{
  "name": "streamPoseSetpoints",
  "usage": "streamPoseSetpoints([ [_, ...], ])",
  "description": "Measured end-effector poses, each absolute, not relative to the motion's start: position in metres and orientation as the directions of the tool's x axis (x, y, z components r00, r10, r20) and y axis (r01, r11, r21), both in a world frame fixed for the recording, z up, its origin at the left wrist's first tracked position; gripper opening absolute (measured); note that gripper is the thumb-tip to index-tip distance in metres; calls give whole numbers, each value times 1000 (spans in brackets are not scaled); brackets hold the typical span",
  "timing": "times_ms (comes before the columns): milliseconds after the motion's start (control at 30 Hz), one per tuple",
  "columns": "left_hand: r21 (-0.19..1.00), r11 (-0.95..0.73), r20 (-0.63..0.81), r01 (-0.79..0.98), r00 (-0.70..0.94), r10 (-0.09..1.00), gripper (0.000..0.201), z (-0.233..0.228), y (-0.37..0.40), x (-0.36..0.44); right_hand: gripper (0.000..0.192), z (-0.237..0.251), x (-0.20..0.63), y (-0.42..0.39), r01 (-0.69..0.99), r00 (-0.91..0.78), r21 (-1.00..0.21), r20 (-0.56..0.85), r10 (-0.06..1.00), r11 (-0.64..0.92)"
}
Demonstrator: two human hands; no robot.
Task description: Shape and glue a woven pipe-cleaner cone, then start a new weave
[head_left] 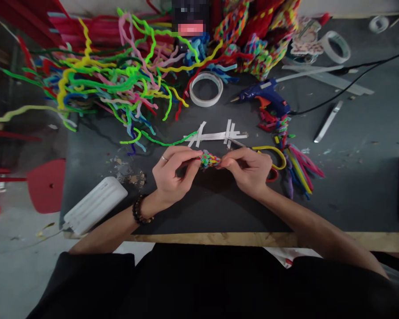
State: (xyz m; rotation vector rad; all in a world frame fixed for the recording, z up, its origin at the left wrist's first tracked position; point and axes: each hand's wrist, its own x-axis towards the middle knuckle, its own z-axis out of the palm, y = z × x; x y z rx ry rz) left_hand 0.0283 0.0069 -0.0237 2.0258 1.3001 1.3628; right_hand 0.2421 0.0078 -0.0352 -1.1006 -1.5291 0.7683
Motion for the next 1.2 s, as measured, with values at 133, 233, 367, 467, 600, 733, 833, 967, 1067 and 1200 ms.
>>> streamPoseSetpoints([
  [133, 731, -494, 515, 470, 95, 852, 14, -23, 7, 28, 4, -39, 241, 10, 145, -54, -935, 318, 946, 323],
  [233, 762, -452, 477, 464, 70, 876, 13, -22, 7, 29, 5, -44, 241, 11, 106, -79, -952, 280, 957, 287],
  [367, 784, -436, 473, 442, 30, 881, 12, -23, 7, 30, 10, -49, 239, 12, 33, -58, -969, 244, 968, 246],
  [467, 789, -422, 461, 446, 22, 887, 14, -23, 8, 30, 14, -50, 238, 12, -4, -56, -977, 214, 975, 214],
  [600, 786, -419, 455, 454, 33, 890, 13, -22, 8, 30, 19, -49, 238, 10, 8, -26, -979, 206, 978, 206],
  [733, 772, -457, 484, 442, 57, 873, 14, -22, 9, 29, 18, -46, 240, 10, 154, 12, -940, 309, 951, 304],
  [833, 765, -497, 517, 409, 70, 853, 16, -26, 11, 28, 15, -44, 240, 12, 253, 1, -874, 428, 904, 414],
  [967, 745, -541, 563, 390, 69, 824, 18, -31, 13, 27, 25, -41, 238, 11, 308, -158, -754, 560, 813, 580],
  [1067, 727, -588, 589, 353, 119, 799, 22, -31, 14, 27, 20, -40, 237, 7, 469, -154, -620, 644, 750, 629],
  [1200, 704, -628, 608, 330, 177, 774, 22, -29, 14, 29, 28, -40, 238, 7, 514, -154, -567, 678, 719, 644],
])
